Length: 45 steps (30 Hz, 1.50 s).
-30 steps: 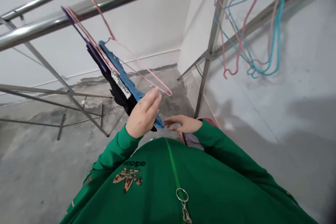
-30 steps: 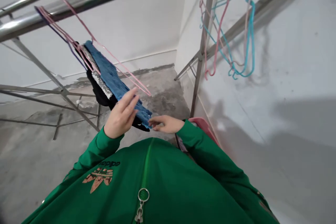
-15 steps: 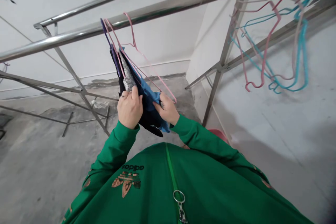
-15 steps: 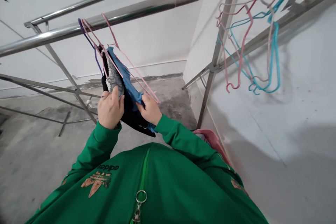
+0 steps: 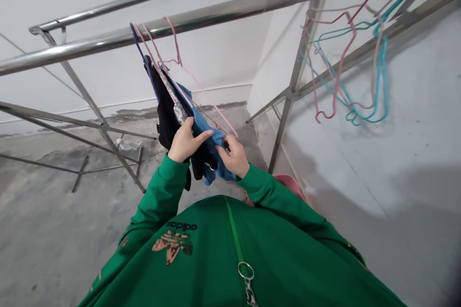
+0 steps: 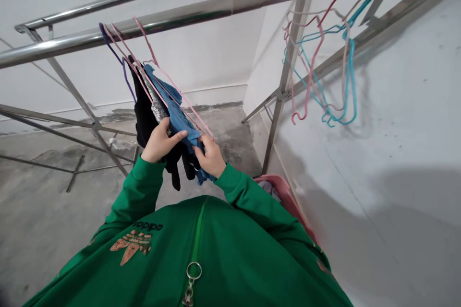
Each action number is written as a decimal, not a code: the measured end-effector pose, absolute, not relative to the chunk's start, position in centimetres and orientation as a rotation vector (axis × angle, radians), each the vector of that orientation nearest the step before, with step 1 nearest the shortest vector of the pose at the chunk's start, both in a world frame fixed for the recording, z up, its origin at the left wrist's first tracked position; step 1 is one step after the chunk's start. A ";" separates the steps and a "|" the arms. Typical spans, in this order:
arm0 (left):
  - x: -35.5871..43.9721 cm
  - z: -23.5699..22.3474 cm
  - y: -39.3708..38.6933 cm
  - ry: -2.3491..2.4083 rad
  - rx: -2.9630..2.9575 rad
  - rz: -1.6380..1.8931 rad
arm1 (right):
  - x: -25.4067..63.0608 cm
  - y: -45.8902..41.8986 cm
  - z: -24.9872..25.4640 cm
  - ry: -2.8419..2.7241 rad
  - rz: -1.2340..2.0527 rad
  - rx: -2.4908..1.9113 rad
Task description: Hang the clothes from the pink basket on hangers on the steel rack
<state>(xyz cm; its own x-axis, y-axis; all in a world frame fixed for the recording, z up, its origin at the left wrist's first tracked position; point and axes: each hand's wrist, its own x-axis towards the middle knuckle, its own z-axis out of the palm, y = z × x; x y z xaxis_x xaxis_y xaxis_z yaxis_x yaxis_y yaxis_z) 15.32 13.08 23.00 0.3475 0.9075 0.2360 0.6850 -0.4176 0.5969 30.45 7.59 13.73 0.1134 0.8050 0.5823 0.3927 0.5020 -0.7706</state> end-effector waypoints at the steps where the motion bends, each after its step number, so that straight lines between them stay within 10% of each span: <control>1: 15.0 22.7 13.1 1.375 2.216 0.786 | 30.6 7.5 13.6 -1.475 0.407 -1.089; 35: 16.0 20.5 6.6 1.653 2.823 1.581 | 31.5 3.6 14.5 -1.491 0.652 -0.799; 45: 18.2 18.6 3.5 0.729 3.103 0.975 | 30.0 4.3 11.4 -1.667 0.875 -0.906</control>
